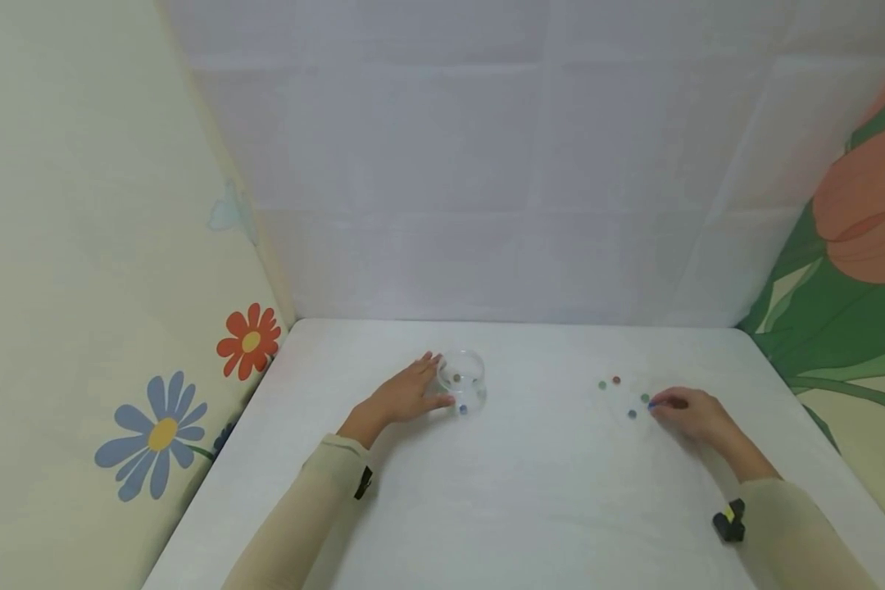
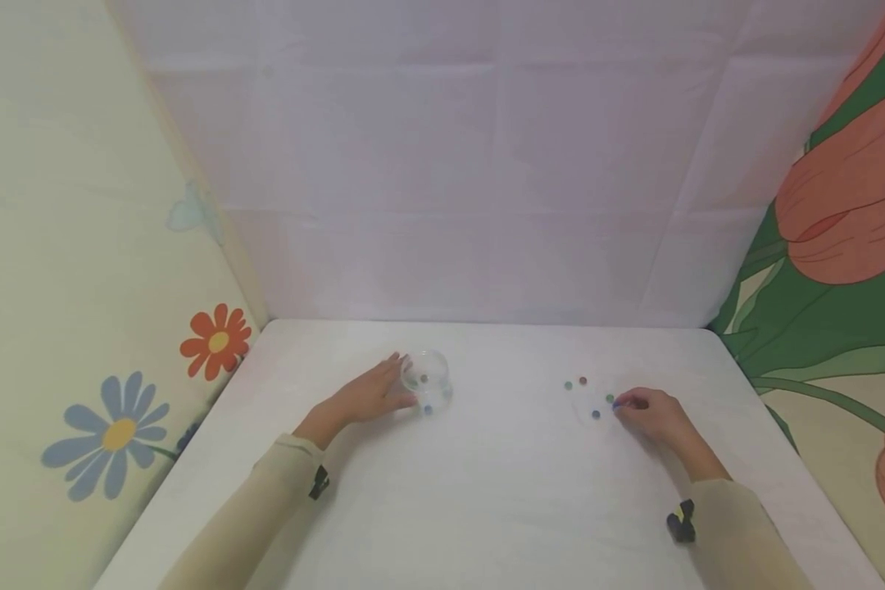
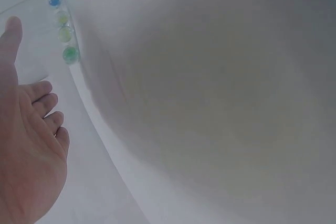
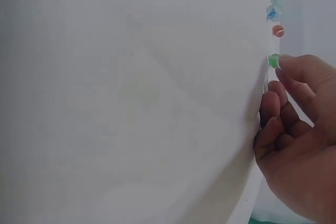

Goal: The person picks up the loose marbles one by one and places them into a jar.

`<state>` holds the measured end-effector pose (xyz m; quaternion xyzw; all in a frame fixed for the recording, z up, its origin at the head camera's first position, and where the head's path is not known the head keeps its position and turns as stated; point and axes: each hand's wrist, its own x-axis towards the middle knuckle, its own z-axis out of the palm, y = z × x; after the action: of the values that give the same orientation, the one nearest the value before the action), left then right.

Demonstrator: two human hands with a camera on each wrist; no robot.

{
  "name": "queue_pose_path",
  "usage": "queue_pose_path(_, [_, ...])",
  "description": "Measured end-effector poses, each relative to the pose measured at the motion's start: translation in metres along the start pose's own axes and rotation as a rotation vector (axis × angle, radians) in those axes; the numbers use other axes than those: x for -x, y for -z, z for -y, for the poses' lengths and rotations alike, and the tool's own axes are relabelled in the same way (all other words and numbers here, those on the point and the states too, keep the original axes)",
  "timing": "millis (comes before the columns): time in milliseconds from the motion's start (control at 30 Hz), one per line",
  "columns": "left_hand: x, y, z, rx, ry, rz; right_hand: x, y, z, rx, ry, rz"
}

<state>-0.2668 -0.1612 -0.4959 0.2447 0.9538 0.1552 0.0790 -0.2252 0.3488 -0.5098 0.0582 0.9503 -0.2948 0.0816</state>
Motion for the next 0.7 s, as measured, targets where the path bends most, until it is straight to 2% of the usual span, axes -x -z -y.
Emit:
queue_pose_path(400, [0.0, -0.001, 0.0, -0.011, -0.001, -0.002, 0.004, 0.002, 0.018, -0.146, 0.001, -0.009])
queue_pose_path(700, [0.0, -0.001, 0.0, -0.011, 0.002, -0.005, 0.007, 0.006, 0.032, -0.299, 0.065, 0.029])
